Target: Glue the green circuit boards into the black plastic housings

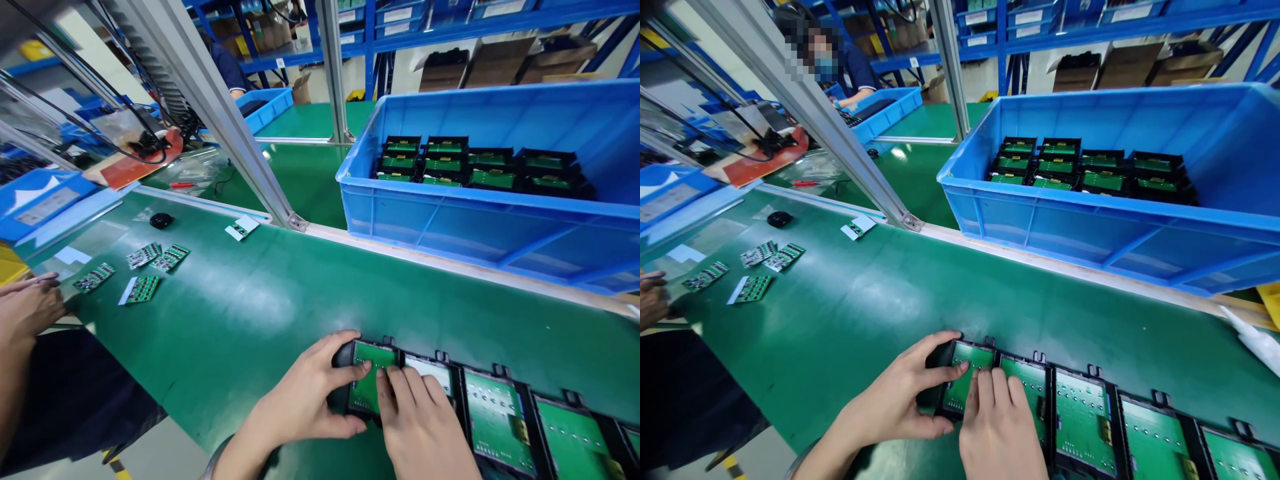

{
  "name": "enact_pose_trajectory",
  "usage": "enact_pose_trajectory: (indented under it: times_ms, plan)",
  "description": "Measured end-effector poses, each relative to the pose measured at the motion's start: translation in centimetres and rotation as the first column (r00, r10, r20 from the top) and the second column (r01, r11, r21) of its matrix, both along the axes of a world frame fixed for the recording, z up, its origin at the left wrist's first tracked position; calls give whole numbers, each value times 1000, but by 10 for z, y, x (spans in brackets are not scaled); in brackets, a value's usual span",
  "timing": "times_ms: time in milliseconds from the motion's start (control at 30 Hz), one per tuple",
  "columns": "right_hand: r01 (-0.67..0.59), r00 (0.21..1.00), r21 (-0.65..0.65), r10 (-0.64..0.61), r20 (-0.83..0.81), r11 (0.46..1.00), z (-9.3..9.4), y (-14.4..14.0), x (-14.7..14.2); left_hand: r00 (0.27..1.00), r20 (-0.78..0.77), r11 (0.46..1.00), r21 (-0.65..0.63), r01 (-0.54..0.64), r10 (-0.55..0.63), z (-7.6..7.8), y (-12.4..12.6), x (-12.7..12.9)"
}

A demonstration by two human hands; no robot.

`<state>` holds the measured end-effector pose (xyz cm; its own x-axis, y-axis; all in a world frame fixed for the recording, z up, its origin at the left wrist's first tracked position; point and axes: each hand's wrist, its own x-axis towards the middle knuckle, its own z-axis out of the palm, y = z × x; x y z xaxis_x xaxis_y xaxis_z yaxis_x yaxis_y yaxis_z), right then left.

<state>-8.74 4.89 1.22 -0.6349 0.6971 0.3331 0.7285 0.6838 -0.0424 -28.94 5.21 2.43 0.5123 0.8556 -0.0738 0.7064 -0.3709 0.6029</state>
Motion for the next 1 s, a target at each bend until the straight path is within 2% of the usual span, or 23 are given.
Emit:
enact_pose_trajectory:
  times_ms: [367, 667, 800, 867, 933, 1000]
  plan:
    - [-28, 1000, 34, 28, -3, 999, -9, 1, 7, 994, -106, 982, 184, 41, -22, 3, -2, 5]
    - [-15, 1000, 31, 14, 10, 999, -13, -1, -3, 989, -143, 977, 205, 59, -30, 7, -1, 8]
    - [-80, 997, -40, 81, 17, 996, 2, 13, 2, 988, -150, 985, 162, 66, -42, 10, 0, 6]
    - [-136, 991, -135, 137, 1, 981, 10, 22, 14, 988, -148, 986, 155, 59, -36, 10, -4, 5]
    - [-200, 979, -229, 204, -7, 953, 14, 27, 27, 989, -148, 983, 179, 47, -20, 9, -10, 4]
    - [-238, 969, -252, 248, 10, 938, 13, 25, 37, 992, -124, 976, 214, 41, -15, 8, -18, 7]
